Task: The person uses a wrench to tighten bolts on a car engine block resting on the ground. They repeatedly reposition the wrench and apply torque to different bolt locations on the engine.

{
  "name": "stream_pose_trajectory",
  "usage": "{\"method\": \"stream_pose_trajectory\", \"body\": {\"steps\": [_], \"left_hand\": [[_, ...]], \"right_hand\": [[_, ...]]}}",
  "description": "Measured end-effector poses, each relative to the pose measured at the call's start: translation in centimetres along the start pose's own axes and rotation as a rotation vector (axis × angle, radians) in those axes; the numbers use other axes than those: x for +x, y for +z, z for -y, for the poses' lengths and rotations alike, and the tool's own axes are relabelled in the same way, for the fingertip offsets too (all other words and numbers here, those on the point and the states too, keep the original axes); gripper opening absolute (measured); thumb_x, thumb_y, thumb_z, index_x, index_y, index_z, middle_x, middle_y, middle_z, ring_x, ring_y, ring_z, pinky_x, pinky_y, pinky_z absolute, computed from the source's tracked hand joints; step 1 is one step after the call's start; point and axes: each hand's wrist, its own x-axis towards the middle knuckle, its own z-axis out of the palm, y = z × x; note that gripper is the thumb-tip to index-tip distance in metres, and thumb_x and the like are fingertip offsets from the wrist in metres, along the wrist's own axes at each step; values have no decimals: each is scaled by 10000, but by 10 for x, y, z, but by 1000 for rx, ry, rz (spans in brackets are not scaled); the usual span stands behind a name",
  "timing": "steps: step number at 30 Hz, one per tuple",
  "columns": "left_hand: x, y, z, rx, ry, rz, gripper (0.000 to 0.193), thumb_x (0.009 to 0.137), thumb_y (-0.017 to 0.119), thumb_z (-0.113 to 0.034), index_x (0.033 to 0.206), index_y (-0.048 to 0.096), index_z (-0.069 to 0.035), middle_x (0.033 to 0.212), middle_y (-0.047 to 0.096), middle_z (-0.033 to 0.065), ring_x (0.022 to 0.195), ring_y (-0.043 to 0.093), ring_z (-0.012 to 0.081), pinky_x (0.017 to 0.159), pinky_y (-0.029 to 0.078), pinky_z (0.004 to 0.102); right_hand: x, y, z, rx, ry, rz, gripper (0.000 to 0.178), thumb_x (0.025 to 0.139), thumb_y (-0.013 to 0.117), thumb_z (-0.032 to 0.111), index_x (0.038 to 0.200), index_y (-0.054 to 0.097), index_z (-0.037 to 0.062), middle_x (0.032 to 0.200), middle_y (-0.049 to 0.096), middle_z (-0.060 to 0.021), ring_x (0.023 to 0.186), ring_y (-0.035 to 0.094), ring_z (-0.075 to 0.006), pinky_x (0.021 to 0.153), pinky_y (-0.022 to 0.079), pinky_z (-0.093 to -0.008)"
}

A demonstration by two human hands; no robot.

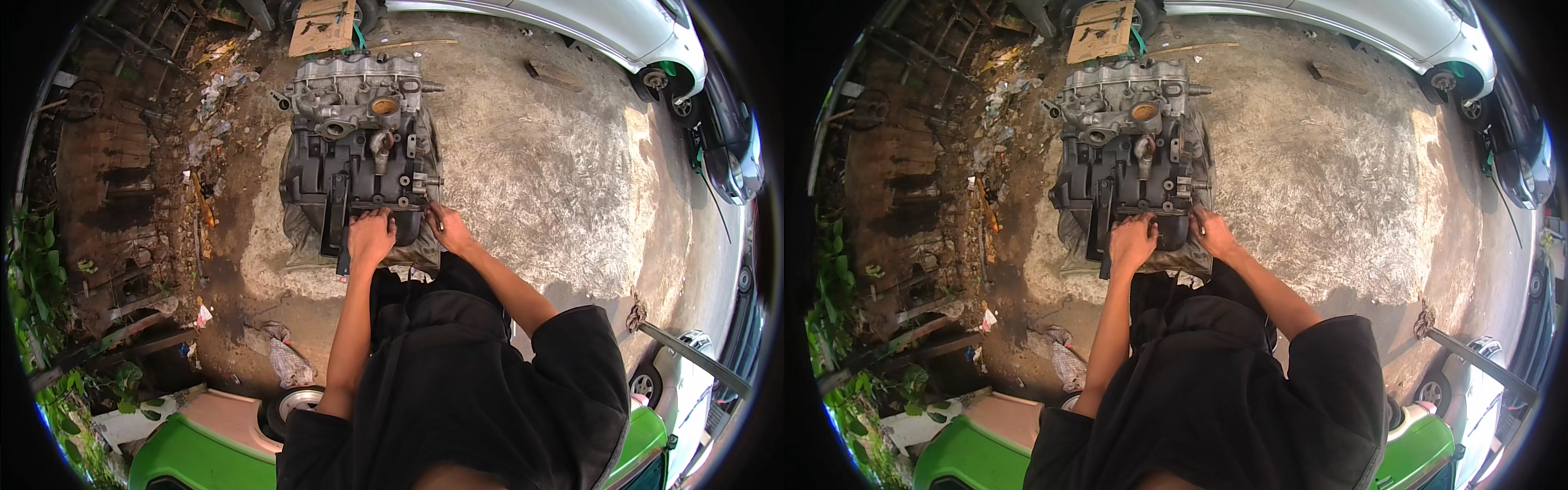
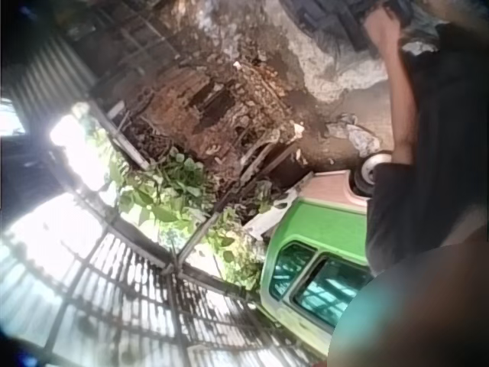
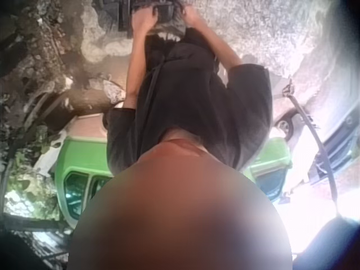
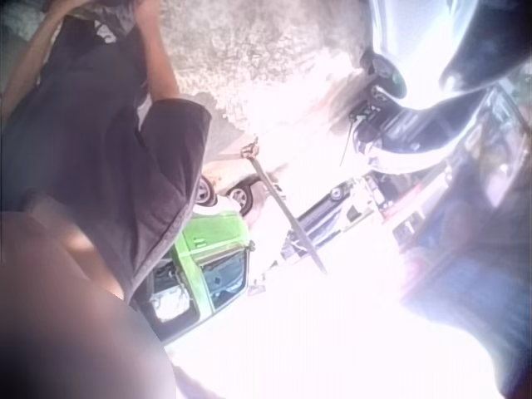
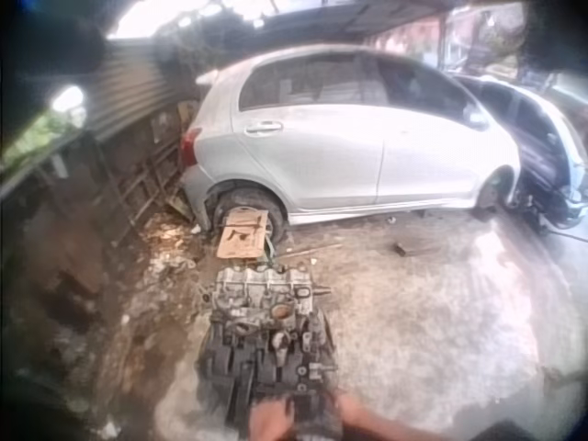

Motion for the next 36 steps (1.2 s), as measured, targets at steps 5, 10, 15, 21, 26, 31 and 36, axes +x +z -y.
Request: {"method": "stream_pose_trajectory", "body": {"steps": [5, 10, 15, 21, 26, 31, 36], "left_hand": [[-5, 3, -3, 20, 21, -53, 300, 925, 574, -275, 1158, 668, -111, 1095, 717, 106, 1071, 654, 292, 957, 462, 494], [-4, 4, -2, 27, 20, -45, 286, 927, 572, -272, 1149, 668, -120, 1095, 716, 95, 1071, 655, 285, 950, 464, 486], [-2, 3, -2, 44, 13, -36, 280, 929, 572, -272, 1148, 666, -123, 1091, 716, 90, 1072, 655, 283, 951, 463, 484], [-2, 2, -2, 21, 3, -18, 315, 923, 569, -268, 1179, 657, -107, 1120, 708, 101, 1086, 647, 292, 977, 450, 504], [-1, 0, -2, -7, 2, 8, 364, 911, 563, -265, 1218, 647, -89, 1158, 694, 114, 1108, 638, 301, 1007, 433, 526], [0, 0, -2, -8, -8, 22, 361, 910, 569, -267, 1214, 647, -89, 1156, 694, 119, 1112, 637, 307, 1025, 428, 540], [0, 0, -2, 4, 1, 1, 334, 918, 571, -269, 1193, 654, -98, 1139, 700, 113, 1107, 640, 302, 1017, 433, 537]], "right_hand": [[-7, 0, -2, -75, -38, 13, 131, 922, 559, 41, 1046, 555, -2, 900, 618, -235, 853, 619, -444, 727, 497, -500], [-2, 1, -7, -140, -82, 32, 162, 917, 573, 63, 1064, 548, 0, 881, 612, -239, 845, 615, -442, 742, 513, -503], [0, 2, -4, -161, -17, 69, 143, 925, 579, 74, 1045, 565, -2, 892, 620, -246, 827, 623, -447, 727, 520, -491], [1, 5, -1, -173, -38, 66, 177, 912, 590, 81, 1064, 545, 3, 880, 616, -247, 818, 622, -451, 733, 529, -498], [-2, 1, -3, -220, -100, 113, 220, 905, 596, 80, 1100, 534, -1, 950, 608, -247, 879, 614, -447, 770, 528, -492], [-5, 4, -12, -288, -201, 95, 244, 900, 599, 76, 1117, 528, -10, 977, 591, -236, 952, 588, -427, 821, 512, -482], [-5, 9, -14, -259, -195, 70, 212, 910, 579, 66, 1102, 527, -7, 979, 585, -233, 949, 580, -423, 822, 502, -483]]}}
